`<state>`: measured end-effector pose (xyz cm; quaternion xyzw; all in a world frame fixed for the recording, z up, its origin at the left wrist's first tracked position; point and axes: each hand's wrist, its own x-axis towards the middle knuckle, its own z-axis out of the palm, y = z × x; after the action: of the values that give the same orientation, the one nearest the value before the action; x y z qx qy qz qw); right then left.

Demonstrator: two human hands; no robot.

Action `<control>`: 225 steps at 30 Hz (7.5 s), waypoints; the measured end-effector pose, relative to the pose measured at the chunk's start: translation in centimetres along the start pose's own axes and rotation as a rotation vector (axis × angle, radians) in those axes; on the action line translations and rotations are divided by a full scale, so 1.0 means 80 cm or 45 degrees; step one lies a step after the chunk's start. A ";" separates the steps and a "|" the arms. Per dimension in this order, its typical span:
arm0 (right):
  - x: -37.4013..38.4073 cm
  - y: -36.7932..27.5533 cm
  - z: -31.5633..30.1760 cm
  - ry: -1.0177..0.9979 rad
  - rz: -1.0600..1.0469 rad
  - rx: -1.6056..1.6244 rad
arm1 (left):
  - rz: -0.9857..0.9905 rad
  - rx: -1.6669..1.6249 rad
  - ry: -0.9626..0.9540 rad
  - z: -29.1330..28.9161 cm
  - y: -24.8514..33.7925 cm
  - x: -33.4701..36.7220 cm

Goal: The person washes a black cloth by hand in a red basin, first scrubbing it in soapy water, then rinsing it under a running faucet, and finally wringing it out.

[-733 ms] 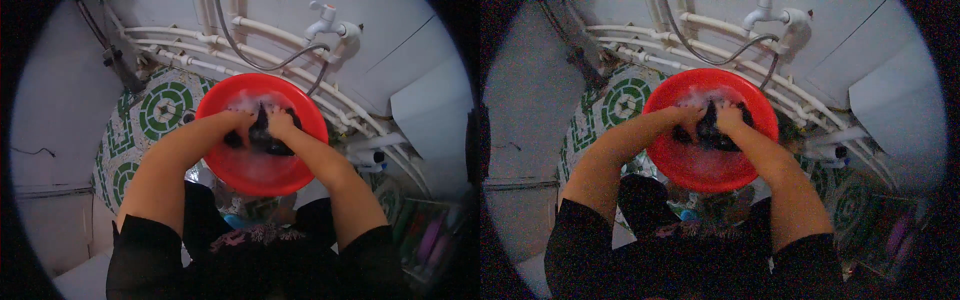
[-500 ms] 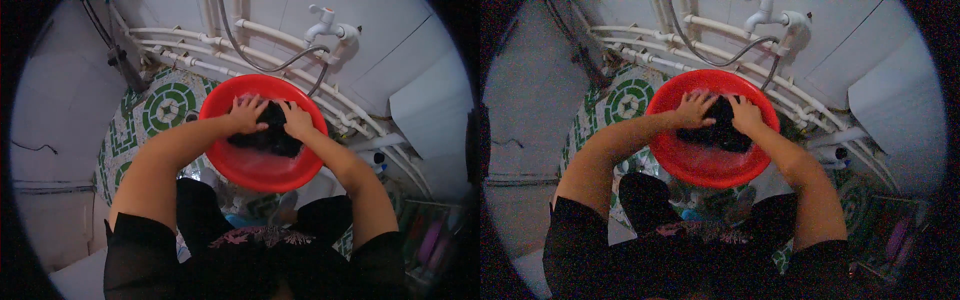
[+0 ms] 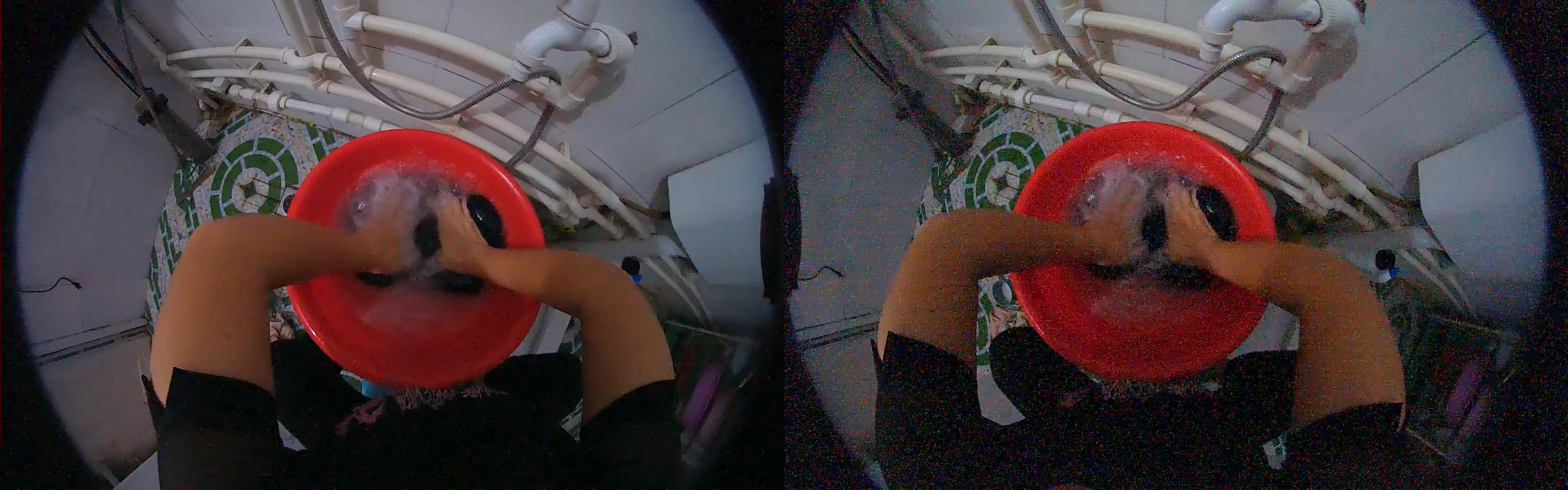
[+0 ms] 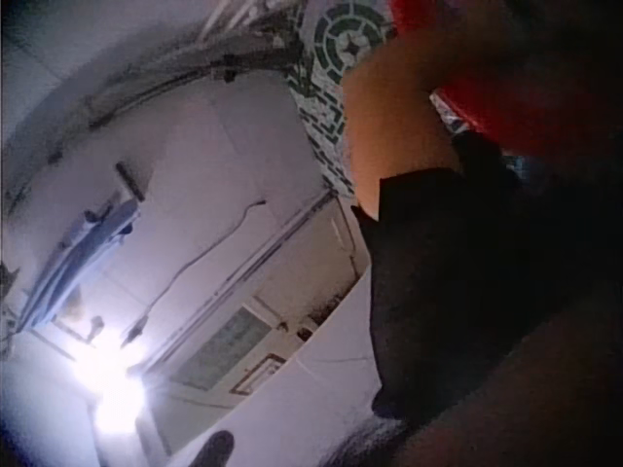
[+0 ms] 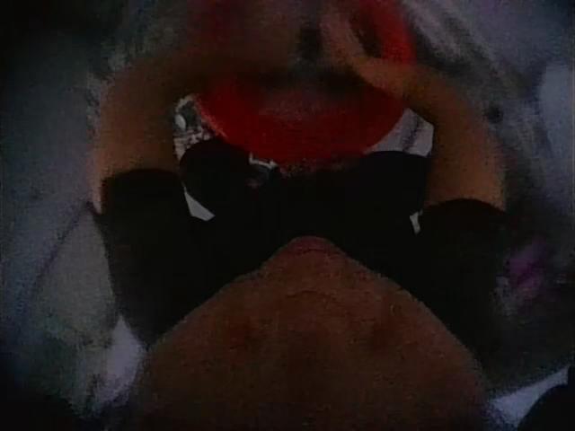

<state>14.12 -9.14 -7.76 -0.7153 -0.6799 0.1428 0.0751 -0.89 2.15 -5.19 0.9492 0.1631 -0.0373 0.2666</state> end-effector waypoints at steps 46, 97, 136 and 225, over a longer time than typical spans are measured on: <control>-0.110 -0.108 -0.394 0.390 -0.268 1.303 | 0.442 -1.223 0.824 -0.252 0.193 -0.081; -0.083 -0.092 -0.187 0.581 0.394 1.878 | -0.187 -1.224 -0.014 -0.183 0.158 0.066; -0.065 -0.154 -0.259 1.439 -0.138 2.390 | 0.330 -0.600 0.781 -0.050 0.144 -0.055; -0.122 -0.146 -0.154 0.236 -0.035 2.449 | -0.509 0.016 0.356 -0.133 0.136 0.034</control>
<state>6.42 -17.06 8.44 -0.3483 -0.2718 0.5807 0.6838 5.08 -0.33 8.83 0.8956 0.3827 0.0414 0.2228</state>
